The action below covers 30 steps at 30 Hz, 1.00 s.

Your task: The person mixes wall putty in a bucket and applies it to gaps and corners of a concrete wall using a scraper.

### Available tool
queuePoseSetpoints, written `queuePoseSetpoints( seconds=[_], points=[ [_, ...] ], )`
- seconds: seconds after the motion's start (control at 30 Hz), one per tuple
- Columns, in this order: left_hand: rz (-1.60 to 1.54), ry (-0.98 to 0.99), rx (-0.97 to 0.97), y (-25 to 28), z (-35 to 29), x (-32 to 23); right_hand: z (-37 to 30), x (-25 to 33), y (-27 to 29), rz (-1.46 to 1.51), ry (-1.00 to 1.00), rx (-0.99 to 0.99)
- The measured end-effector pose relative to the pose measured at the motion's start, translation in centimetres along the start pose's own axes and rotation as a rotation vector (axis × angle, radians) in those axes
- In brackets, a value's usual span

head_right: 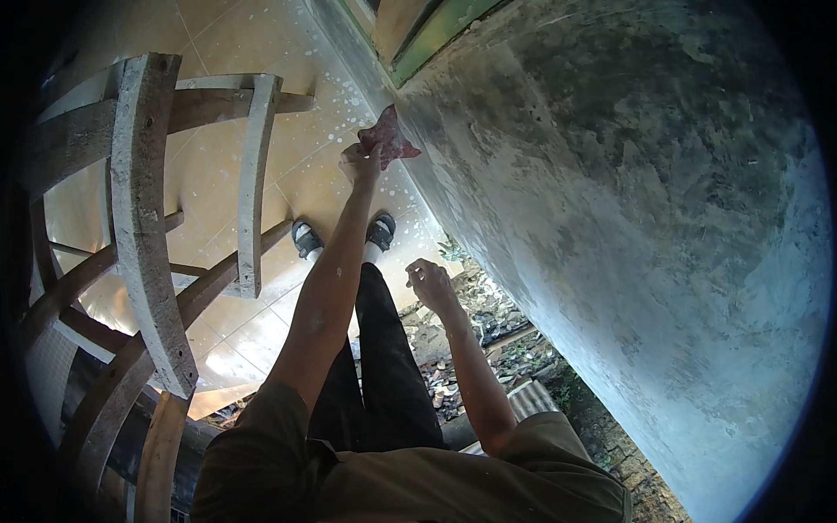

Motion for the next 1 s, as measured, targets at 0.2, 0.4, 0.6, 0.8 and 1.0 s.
queuePoseSetpoints(
  seconds=[0.2,0.4,0.6,0.8,1.0],
  points=[
    [0.049,-0.192,-0.060,0.0,-3.1,-1.0,-0.4,0.1,-0.1,-0.018,-0.087,0.017],
    [-0.233,-0.122,0.173,1.2,-8.3,-7.5,-1.2,-0.8,-1.0,-0.044,-0.071,0.022],
    [-0.469,0.101,0.393,5.3,-14.0,-12.8,-1.6,-1.8,-2.4,-0.090,0.395,-0.117],
    [-0.554,0.104,0.487,8.9,-17.3,-14.5,-0.8,-6.2,-3.7,0.179,0.086,-0.085],
    [-0.567,0.191,0.477,5.7,-11.2,-4.2,-2.0,0.8,-2.9,0.009,-0.084,-0.059]
  ],
)
Point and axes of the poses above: each hand's wrist, its own z-axis towards the middle knuckle, its own y-axis out of the back of the hand, x = y × z, the point moved 2 cm from there along z, towards the middle knuckle, and after that the axes turned 13 degrees about -x, right-handed, at the moved point
